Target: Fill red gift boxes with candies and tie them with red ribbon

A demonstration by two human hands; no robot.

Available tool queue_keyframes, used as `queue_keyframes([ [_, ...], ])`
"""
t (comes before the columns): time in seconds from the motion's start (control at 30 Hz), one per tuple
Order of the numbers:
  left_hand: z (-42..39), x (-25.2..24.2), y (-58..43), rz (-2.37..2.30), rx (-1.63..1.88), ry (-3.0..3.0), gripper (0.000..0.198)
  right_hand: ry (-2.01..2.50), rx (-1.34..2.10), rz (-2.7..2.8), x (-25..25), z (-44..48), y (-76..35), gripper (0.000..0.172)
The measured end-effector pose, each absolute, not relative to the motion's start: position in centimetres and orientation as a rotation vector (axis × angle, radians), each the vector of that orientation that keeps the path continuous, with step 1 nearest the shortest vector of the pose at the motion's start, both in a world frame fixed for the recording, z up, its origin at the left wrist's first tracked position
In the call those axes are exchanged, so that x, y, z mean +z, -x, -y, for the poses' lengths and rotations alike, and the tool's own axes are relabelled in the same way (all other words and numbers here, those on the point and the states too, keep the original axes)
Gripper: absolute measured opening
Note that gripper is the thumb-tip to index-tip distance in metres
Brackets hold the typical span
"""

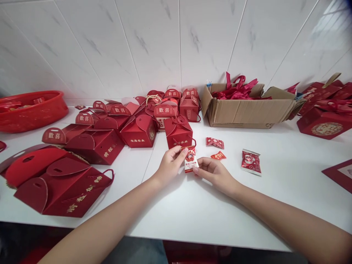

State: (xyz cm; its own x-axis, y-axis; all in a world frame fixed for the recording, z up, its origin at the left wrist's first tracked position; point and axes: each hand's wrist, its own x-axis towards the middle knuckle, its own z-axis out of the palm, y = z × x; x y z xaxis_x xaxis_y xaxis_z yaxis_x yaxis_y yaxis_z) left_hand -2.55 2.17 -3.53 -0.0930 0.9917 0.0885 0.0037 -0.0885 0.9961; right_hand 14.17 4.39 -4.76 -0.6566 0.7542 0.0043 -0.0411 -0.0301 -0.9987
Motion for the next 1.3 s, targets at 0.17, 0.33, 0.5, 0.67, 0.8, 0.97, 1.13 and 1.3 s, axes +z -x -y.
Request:
queue_keyframes([
  [0.17, -2.2, -3.7, 2.6, -1.255, 1.346, -1.290, 0.029, 0.742, 1.743, 1.672, -5.2, -4.4, -14.2, 0.026],
  [0.33, -2.3, -4.0, 2.8, -1.325, 1.320, -1.341, 0.032, 0.758, 1.749, 1.643, -5.0, -4.2, -14.2, 0.027],
  [0.5, -2.3, -4.0, 2.8, -1.340, 1.331, -1.356, 0.032, 0.767, 1.756, 1.622, -4.7, -4.2, -14.1, 0.029],
  [0.67, -2.1, -3.8, 2.6, -1.347, 1.348, -1.331, 0.031, 0.787, 1.716, 1.670, -5.1, -4.2, -14.1, 0.030],
  [0.8, -2.1, -3.6, 2.3, -1.248, 1.371, -1.186, 0.038, 0.815, 1.666, 1.719, -4.9, -4.1, -14.2, 0.033],
  [0.97, -1.8, -3.3, 2.2, -1.145, 1.207, -1.132, 0.038, 0.781, 1.659, 1.712, -5.1, -4.1, -14.2, 0.032],
  [1.13, -1.6, -2.9, 2.3, -1.170, 1.201, -1.195, 0.029, 0.816, 1.611, 1.781, -5.4, -4.0, -14.0, 0.032],
  [1.3, -1.9, -3.1, 2.6, -1.207, 1.227, -1.235, 0.025, 0.815, 1.029, 2.084, -3.6, -5.0, -15.5, 0.026],
])
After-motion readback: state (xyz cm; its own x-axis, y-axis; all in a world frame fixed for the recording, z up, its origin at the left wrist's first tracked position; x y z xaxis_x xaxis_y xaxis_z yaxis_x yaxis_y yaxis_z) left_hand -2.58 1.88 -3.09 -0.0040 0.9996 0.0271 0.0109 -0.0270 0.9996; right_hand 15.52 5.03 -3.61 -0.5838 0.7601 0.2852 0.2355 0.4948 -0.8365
